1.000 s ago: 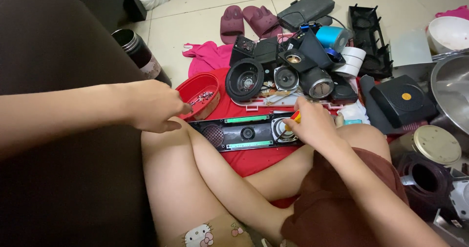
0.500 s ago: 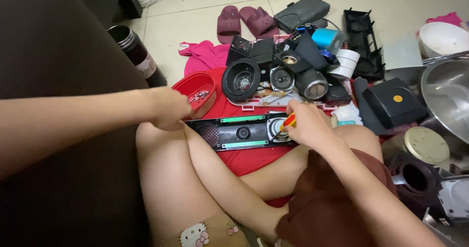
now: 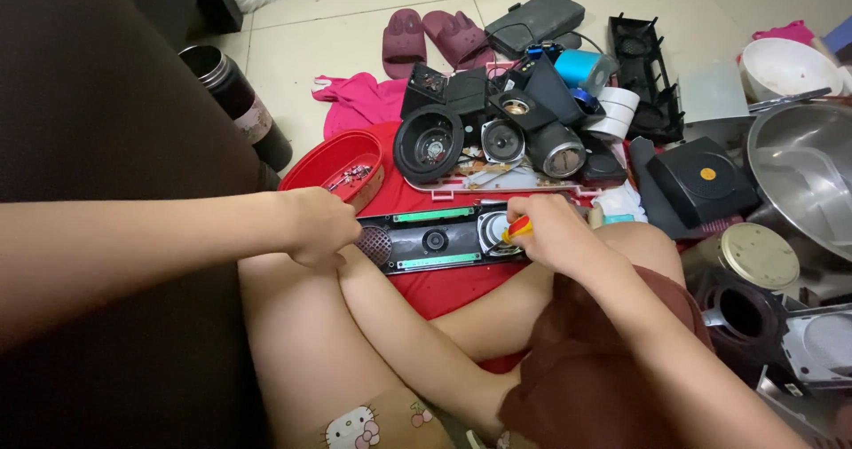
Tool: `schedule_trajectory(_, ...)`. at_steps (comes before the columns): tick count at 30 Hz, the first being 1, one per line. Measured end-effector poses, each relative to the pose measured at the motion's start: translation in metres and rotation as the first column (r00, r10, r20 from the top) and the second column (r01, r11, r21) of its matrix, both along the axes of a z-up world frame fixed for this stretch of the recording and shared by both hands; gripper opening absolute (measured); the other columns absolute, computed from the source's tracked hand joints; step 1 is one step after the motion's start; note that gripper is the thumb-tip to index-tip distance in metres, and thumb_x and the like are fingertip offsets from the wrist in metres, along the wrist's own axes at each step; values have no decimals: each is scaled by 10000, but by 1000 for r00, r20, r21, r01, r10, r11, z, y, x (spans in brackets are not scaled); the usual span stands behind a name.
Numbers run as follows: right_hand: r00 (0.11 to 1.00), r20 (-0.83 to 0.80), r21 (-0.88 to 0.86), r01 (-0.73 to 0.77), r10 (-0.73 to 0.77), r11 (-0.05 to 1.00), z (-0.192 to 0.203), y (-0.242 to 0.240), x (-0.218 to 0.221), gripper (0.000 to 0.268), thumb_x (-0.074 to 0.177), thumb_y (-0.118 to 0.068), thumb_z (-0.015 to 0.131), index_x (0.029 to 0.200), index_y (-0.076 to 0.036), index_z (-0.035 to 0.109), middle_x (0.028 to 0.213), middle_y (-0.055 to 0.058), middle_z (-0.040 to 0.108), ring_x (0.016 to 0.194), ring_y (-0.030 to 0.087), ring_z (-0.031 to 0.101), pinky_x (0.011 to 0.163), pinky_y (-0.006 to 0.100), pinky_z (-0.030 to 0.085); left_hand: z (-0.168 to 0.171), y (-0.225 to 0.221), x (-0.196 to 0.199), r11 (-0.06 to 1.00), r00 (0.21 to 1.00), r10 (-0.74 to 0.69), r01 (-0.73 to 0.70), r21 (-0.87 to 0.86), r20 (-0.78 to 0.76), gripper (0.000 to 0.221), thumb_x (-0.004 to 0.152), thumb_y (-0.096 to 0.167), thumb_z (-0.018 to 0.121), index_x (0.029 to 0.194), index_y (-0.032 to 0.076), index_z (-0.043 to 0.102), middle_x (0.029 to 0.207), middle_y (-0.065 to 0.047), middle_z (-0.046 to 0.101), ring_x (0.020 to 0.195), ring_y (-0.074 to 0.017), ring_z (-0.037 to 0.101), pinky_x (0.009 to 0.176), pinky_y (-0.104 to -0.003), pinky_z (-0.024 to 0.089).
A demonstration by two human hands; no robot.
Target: Installing a speaker driver into a plastic housing and securing it with screws using a screwdriver.
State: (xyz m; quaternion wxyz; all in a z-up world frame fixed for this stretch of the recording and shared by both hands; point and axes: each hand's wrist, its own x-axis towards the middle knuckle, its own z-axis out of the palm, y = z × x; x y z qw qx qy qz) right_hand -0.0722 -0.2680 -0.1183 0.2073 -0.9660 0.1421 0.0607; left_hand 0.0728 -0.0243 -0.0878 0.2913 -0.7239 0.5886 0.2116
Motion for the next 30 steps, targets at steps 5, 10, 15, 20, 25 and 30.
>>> schedule_trajectory(5, 993, 35, -57, 117, -115, 991, -21, -2, 11, 223, 660, -205, 700, 866, -130, 662, 848, 217, 624, 878, 386, 622, 783, 417, 495, -21, 6, 10, 999, 999, -40, 40, 12, 28, 246, 752, 289, 564, 831, 71, 648, 774, -151, 643, 733, -316, 644, 643, -416, 530)
schedule_trajectory(10, 971, -1, -16, 240, -240, 971, -27, -6, 15, 273, 658, -226, 681, 885, -76, 658, 849, 211, 616, 853, 382, 629, 751, 429, 503, -5, -3, 0, 1000, 1000, 4, -4, 11, -14, 275, 771, 300, 556, 836, 51, 653, 795, -167, 643, 754, -324, 642, 652, -424, 532)
schedule_trajectory(15, 999, -38, -147, -21, 16, 989, -3, -2, 19, 420, 668, -171, 698, 1067, -143, 572, 976, 186, 595, 958, 391, 592, 802, 485, 490, -12, -1, 1, 1000, 1000, -11, 11, -2, -13, 269, 767, 320, 549, 807, 73, 646, 762, -147, 635, 728, -309, 641, 623, -421, 532)
schedule_trajectory(20, 980, 83, -173, -164, 180, 971, -5, 9, 14, 151, 729, -119, 630, 868, -86, 580, 864, 173, 597, 857, 400, 615, 740, 461, 511, -13, -1, 3, 1000, 1000, -17, 17, 21, -5, 270, 772, 317, 551, 821, 70, 646, 774, -143, 636, 740, -305, 639, 631, -412, 532)
schedule_trajectory(25, 996, 84, -158, 12, 1, 987, -18, 1, 21, 211, 765, -209, 628, 861, -33, 564, 825, 208, 597, 795, 415, 630, 703, 452, 517, -8, 0, 0, 1000, 1000, 7, -7, 27, -11, 269, 770, 305, 554, 836, 62, 648, 796, -151, 638, 763, -307, 638, 652, -416, 532)
schedule_trajectory(30, 998, -64, -104, -3, -4, 995, 2, 11, 11, 337, 699, -131, 624, 1024, -120, 539, 968, 218, 576, 906, 425, 609, 779, 474, 502, -14, -1, 2, 999, 1000, -5, 5, 34, -14, 291, 764, 341, 553, 834, 72, 642, 807, -139, 638, 775, -308, 636, 650, -422, 532)
